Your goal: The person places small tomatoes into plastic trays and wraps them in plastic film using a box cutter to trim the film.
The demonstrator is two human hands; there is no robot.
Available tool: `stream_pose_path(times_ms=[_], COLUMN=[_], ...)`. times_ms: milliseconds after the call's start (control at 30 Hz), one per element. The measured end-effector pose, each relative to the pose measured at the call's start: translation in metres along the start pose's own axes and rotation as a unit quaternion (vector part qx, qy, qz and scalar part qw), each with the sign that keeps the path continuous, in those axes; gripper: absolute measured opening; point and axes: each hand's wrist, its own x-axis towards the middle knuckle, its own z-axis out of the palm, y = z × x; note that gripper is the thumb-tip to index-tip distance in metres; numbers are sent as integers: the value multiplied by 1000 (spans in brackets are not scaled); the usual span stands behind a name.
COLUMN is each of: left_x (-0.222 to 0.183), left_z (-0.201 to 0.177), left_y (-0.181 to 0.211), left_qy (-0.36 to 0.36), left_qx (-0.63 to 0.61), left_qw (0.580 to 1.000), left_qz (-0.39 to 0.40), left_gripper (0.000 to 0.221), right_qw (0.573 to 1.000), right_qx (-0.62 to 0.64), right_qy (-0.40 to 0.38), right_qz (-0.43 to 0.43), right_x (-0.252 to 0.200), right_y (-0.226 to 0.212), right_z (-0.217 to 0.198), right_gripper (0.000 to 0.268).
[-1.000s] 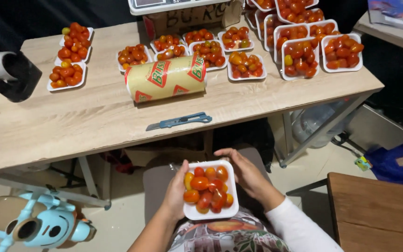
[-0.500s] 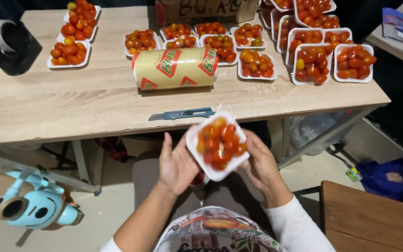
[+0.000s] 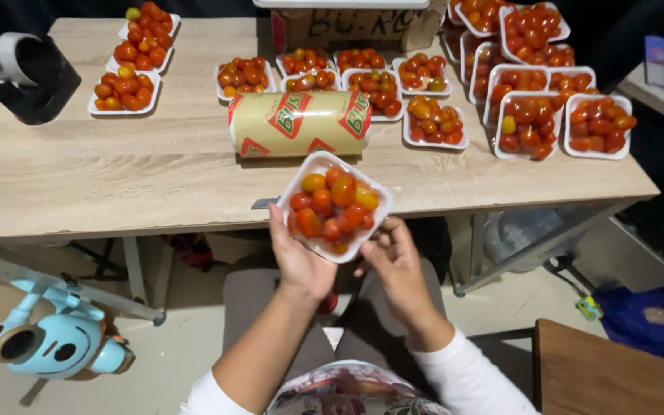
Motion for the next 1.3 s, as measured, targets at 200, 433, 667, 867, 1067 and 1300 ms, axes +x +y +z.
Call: stream_pose_path(times_ms=[200,433,667,867,1067,1300], left_x=[-4,-17,-33,-19,-20,-24], left_z=[-7,-16,-6,-24,-25,-30], left_y=[13,9,12,13,14,15], left_qy=[13,20,24,32,32,27], left_qx=[-8,7,1,49,53,64], left_qw=[1000,1000,999,997,996,994], left_qz=[-3,-21,-42,-55,-58,-82], left_gripper=[74,73,63,78,81,80], right_qw=[970,873,798,804,864,973], right_qx=[-163,-372,-442,-439,-365,-155], right_qy=[47,-34,-35,-14,0,51], right_qz=[-175,-313,-408,-401,-347,-165], right_x=[7,-3,-8,-9,-7,-11], right_y=[-78,-130,-124,-113,-115,-85], right_z=[-5,14,18,18,17,2], right_gripper=[24,22,13,8,12,7])
